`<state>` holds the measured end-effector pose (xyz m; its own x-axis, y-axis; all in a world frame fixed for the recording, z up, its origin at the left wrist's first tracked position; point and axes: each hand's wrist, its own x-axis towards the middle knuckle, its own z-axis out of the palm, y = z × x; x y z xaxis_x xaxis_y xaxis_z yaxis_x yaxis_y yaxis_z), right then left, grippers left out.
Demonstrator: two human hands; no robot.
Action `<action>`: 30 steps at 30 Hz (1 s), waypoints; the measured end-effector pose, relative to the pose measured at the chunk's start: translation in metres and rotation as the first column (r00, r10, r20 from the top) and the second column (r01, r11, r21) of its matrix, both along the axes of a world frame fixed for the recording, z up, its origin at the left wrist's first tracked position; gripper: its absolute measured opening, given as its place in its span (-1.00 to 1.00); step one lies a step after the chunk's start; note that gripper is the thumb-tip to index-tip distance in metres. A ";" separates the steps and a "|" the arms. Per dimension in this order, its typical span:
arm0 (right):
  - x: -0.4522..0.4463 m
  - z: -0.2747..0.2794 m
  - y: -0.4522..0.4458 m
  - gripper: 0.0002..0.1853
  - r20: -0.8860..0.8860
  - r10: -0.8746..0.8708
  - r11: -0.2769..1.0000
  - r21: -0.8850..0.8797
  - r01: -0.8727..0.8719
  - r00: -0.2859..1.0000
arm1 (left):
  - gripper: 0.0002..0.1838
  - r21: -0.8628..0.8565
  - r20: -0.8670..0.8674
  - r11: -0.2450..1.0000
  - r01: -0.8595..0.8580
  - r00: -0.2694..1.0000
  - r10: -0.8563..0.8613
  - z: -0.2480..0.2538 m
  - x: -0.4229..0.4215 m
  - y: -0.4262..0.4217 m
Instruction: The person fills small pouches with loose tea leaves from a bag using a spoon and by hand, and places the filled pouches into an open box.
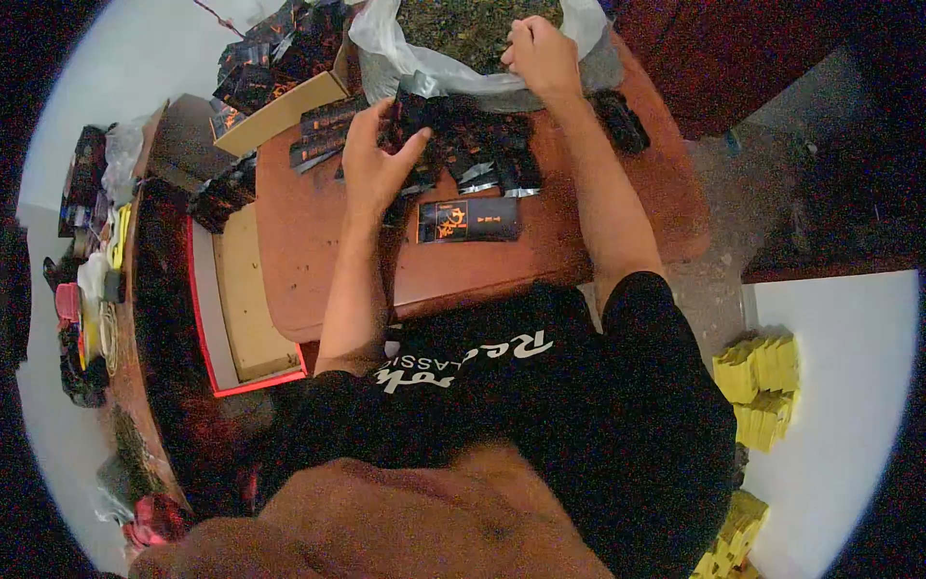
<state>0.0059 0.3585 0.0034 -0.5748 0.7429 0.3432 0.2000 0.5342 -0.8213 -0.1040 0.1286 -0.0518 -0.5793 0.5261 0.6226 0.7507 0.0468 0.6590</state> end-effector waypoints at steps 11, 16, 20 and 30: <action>0.008 -0.025 0.020 -0.71 -0.357 0.047 0.956 -0.253 -0.145 0.933 | -0.43 0.009 -0.021 1.000 -0.014 1.000 0.014 0.000 0.001 -0.001; 0.017 -0.006 0.012 -0.74 -0.417 0.065 0.908 -0.351 -0.227 0.906 | -0.42 0.003 0.004 1.000 -0.007 1.000 0.007 -0.001 0.000 0.000; 0.021 -0.009 0.025 -0.72 -0.460 0.135 0.879 -0.354 -0.321 0.878 | -0.41 -0.003 0.001 1.000 -0.008 1.000 0.008 -0.002 -0.001 0.000; 0.026 0.023 -0.026 -0.77 -0.316 0.296 0.830 -0.382 -0.406 0.902 | -0.40 -0.009 -0.003 1.000 -0.015 1.000 0.015 -0.005 -0.002 0.000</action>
<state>0.0317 0.3325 0.0267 -0.7688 0.6088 0.1957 -0.1591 0.1142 -0.9806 -0.1063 0.1283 -0.0571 -0.5854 0.5226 0.6199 0.7519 0.0640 0.6561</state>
